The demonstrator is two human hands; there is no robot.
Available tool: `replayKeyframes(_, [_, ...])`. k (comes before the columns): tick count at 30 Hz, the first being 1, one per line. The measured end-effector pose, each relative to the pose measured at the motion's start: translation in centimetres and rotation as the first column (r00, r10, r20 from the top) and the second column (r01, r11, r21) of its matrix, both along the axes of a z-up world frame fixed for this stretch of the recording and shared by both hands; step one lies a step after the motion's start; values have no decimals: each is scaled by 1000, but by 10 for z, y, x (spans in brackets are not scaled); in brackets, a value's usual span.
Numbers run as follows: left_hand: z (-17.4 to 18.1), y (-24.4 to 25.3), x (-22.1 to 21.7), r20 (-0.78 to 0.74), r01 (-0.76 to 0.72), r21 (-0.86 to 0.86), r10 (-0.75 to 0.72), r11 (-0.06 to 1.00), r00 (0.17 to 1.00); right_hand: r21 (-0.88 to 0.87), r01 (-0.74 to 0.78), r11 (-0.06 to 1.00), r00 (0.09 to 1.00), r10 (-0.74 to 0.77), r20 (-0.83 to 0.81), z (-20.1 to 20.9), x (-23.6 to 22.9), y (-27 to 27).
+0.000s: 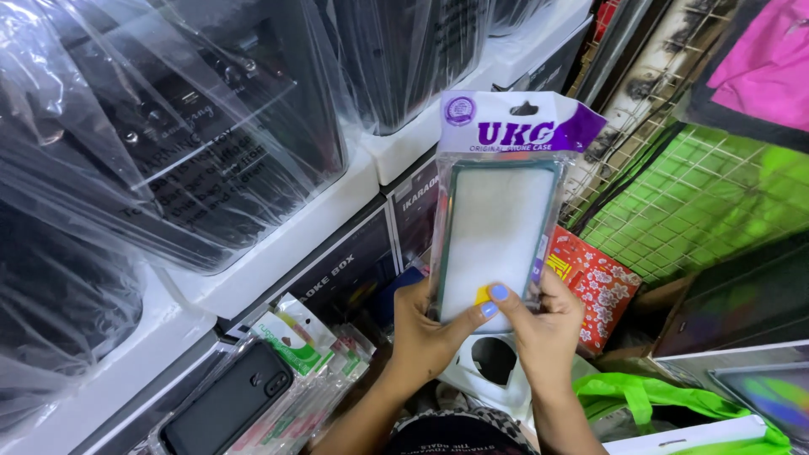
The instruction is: The person is packing mobile phone cases into plastic sleeves and organizing them in boxes.
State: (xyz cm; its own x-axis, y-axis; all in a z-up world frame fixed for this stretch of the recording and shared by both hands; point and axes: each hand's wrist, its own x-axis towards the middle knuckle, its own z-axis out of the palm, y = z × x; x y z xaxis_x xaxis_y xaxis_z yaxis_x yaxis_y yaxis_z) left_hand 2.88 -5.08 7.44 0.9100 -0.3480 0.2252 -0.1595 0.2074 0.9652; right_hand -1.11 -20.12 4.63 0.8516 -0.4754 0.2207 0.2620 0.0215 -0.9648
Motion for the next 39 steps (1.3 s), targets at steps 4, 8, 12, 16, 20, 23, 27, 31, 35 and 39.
replayKeyframes(4, [0, 1, 1, -15, -5, 19, 5, 1000, 1000, -2, 51, 999, 995, -50, 87, -13, 1, 10])
replayKeyframes(8, [2, -1, 7, -10, 0, 40, 1, 999, 1000, -84, 134, 987, 984, -122, 129, -17, 5, 13])
replayKeyframes(12, [15, -10, 8, 27, -113, 149, 110, 982, 994, -121, 175, 977, 978, -159, 134, -28, 5, 10])
replayKeyframes(16, [-2, -14, 9, 96, -149, 63, 143, 987, 985, -105, 218, 970, 970, -203, 137, -36, 4, 5])
replayKeyframes(20, [-7, -17, 4, 67, -157, -5, 157, 988, 985, -136, 183, 974, 976, -164, 141, -34, 2, 4])
replayKeyframes(23, [-16, -14, 7, 11, -149, 1, 148, 989, 989, -113, 129, 985, 983, -112, 146, -41, 7, 1])
replayKeyframes(27, [-17, -1, 9, -54, -136, 70, 140, 988, 989, -86, -181, 980, 958, 195, 209, -45, 17, -15])
replayKeyframes(31, [-10, 40, 4, 131, -207, 464, 165, 861, 978, 122, -393, 911, 890, 345, 298, -47, 26, -46])
replayKeyframes(35, [-58, 77, -20, 206, -262, 669, 165, 696, 965, -179, -358, 916, 923, 376, 77, 5, 33, -53])
replayKeyframes(39, [-104, 93, -58, 454, -653, 463, 473, 599, 755, -486, -557, 673, 829, 477, -290, -13, 51, -34])
